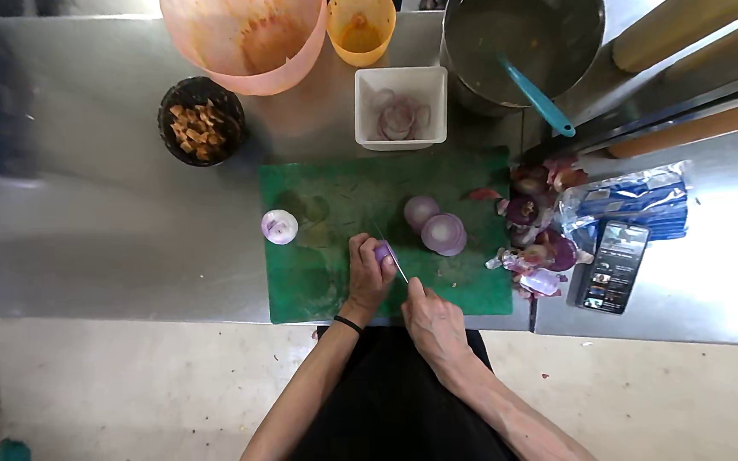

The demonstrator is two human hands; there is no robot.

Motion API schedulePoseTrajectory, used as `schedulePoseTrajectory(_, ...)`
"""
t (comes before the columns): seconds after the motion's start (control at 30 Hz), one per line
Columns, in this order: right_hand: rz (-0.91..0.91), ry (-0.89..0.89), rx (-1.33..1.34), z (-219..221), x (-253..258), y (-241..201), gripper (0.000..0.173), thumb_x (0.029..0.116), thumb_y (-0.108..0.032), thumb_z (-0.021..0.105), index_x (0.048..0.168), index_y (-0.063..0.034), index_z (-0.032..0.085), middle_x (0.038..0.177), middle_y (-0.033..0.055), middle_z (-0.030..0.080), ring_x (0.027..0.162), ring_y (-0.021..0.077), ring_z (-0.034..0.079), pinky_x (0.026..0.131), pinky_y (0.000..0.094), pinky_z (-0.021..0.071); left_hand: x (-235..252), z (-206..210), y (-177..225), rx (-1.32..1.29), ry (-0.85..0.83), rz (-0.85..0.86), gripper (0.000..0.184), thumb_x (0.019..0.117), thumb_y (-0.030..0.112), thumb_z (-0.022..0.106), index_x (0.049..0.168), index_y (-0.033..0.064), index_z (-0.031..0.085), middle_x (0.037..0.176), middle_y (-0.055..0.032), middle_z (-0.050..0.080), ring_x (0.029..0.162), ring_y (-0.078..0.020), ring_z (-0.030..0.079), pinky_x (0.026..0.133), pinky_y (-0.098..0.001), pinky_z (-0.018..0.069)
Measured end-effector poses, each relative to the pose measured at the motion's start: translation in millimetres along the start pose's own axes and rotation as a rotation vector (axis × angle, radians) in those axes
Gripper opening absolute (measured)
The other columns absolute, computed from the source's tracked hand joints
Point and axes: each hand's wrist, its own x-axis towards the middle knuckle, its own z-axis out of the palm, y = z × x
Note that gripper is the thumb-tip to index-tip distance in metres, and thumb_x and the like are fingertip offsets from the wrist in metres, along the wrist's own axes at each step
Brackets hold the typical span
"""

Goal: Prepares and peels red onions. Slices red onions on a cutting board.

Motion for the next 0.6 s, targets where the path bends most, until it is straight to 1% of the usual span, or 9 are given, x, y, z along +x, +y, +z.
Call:
schedulePoseTrajectory(0.1,-0.010,-0.001,-0.006,1,3,1,0.007,0.0916,-0.011,0.067,0.096,-0.0057,0.066,0.067,0.0101,0.062,0.054,0.0289,0.065,0.045,0.0415,0.0512,-3,-3,1,-0.028,-0.009,-0.004,0.044,0.1065,0.040,0.039,0.118,-0.0010,0.051,0.124,-0.0193,0.048,0.115,-0.0213,0.055,0.094,-0.0268,0.0506)
schedulePoseTrajectory(0.17,-0.013,-0.005,-0.014,0,5,1,0.008,0.0912,-0.011,0.067,0.096,-0.0052,0.066,0.067,0.0107,0.062,0.054,0.0295,0.065,0.045,0.0424,0.0512,-3,-4,0,-0.025,-0.004,0.011,0.043,0.1063,0.038,0.041,0.118,-0.0017,0.052,0.124,-0.0201,0.049,0.114,-0.0225,0.057,0.093,-0.0279,0.0521)
schedulePoseTrajectory(0.23,-0.012,-0.033,0.001,-2,9,-1,0.010,0.0913,-0.010,0.068,0.099,-0.0030,0.067,0.069,0.0129,0.064,0.056,0.0320,0.067,0.046,0.0445,0.0522,3,1,-2,-0.018,0.009,0.002,0.041,0.1064,0.035,0.039,0.115,-0.0019,0.052,0.120,-0.0213,0.051,0.112,-0.0245,0.057,0.095,-0.0295,0.0505)
schedulePoseTrajectory(0.27,-0.016,-0.047,0.005,-3,13,-1,0.010,0.0920,-0.010,0.068,0.099,-0.0028,0.066,0.069,0.0133,0.063,0.056,0.0328,0.066,0.047,0.0452,0.0520,6,4,-4,-0.016,0.045,0.017,0.041,0.1059,0.036,0.038,0.112,-0.0014,0.053,0.115,-0.0207,0.052,0.108,-0.0239,0.058,0.094,-0.0289,0.0505)
schedulePoseTrajectory(0.3,-0.022,-0.057,0.007,-3,15,-2,0.010,0.0922,-0.010,0.068,0.099,-0.0028,0.065,0.069,0.0134,0.063,0.057,0.0331,0.066,0.047,0.0456,0.0518,7,6,-5,-0.023,0.060,0.024,0.042,0.1062,0.037,0.038,0.110,-0.0015,0.054,0.113,-0.0202,0.053,0.106,-0.0237,0.058,0.093,-0.0287,0.0506)
schedulePoseTrajectory(0.37,-0.038,-0.058,-0.008,-2,19,-1,0.010,0.0917,-0.011,0.068,0.097,-0.0036,0.065,0.067,0.0126,0.063,0.056,0.0325,0.066,0.047,0.0446,0.0516,9,7,-6,-0.038,0.067,0.027,0.041,0.1059,0.037,0.037,0.110,-0.0008,0.053,0.112,-0.0191,0.053,0.105,-0.0229,0.058,0.093,-0.0281,0.0502)
schedulePoseTrajectory(0.53,-0.027,-0.080,-0.029,-4,22,-2,0.012,0.0921,-0.011,0.068,0.100,-0.0030,0.066,0.069,0.0138,0.064,0.058,0.0335,0.067,0.048,0.0455,0.0525,10,9,-6,-0.042,0.080,0.015,0.043,0.1058,0.038,0.036,0.109,-0.0008,0.054,0.112,-0.0191,0.052,0.103,-0.0216,0.058,0.091,-0.0262,0.0506)
schedulePoseTrajectory(0.6,-0.024,-0.111,-0.044,-5,24,-4,0.011,0.0936,-0.011,0.067,0.101,-0.0027,0.065,0.070,0.0148,0.064,0.059,0.0345,0.068,0.049,0.0462,0.0527,9,8,-5,-0.038,0.065,-0.007,0.042,0.1051,0.036,0.037,0.109,-0.0016,0.055,0.112,-0.0197,0.052,0.103,-0.0222,0.058,0.091,-0.0268,0.0509)
